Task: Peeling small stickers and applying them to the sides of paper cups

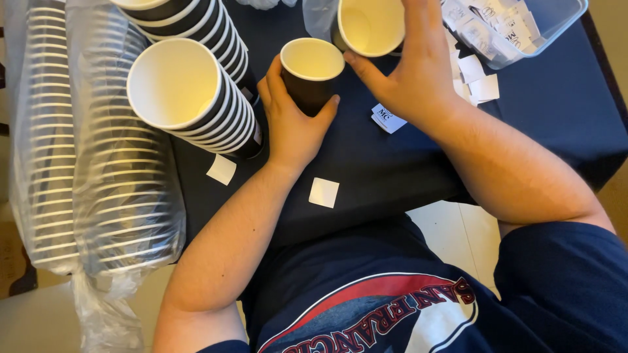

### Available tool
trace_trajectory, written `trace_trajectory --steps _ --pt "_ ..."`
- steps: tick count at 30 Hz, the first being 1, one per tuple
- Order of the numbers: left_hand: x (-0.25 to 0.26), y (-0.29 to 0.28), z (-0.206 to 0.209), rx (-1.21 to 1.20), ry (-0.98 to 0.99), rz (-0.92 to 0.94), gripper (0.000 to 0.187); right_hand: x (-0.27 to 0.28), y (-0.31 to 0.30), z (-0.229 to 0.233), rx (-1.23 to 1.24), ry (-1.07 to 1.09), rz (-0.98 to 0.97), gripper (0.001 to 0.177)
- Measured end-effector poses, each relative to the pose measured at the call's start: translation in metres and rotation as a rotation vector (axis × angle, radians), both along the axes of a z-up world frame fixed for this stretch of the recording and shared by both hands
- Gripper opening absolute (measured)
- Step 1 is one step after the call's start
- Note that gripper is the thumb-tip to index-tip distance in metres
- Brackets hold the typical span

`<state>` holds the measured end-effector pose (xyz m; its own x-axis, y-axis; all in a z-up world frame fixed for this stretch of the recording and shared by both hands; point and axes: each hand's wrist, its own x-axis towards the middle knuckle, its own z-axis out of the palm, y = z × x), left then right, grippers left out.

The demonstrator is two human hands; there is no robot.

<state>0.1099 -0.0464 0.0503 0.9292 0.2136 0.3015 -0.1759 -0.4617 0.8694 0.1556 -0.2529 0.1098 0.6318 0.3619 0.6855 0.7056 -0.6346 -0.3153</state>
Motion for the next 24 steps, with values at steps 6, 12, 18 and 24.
trace_trajectory --steps 6,12,18,24 --pt "0.006 0.005 -0.006 -0.134 -0.139 -0.065 0.098 -0.011 0.01 0.013 -0.06 0.125 0.005 0.067" --pt "0.001 0.002 0.001 -0.165 -0.147 -0.038 0.108 -0.021 0.01 0.019 -0.325 0.155 -0.225 0.097" --pt "-0.01 -0.001 0.011 0.009 -0.223 -0.023 0.11 -0.032 -0.009 0.027 -0.201 -0.137 -0.178 0.08" --pt "-0.016 -0.002 0.008 0.284 -0.476 -0.036 0.091 -0.031 -0.038 0.042 -0.379 0.304 -0.094 0.027"
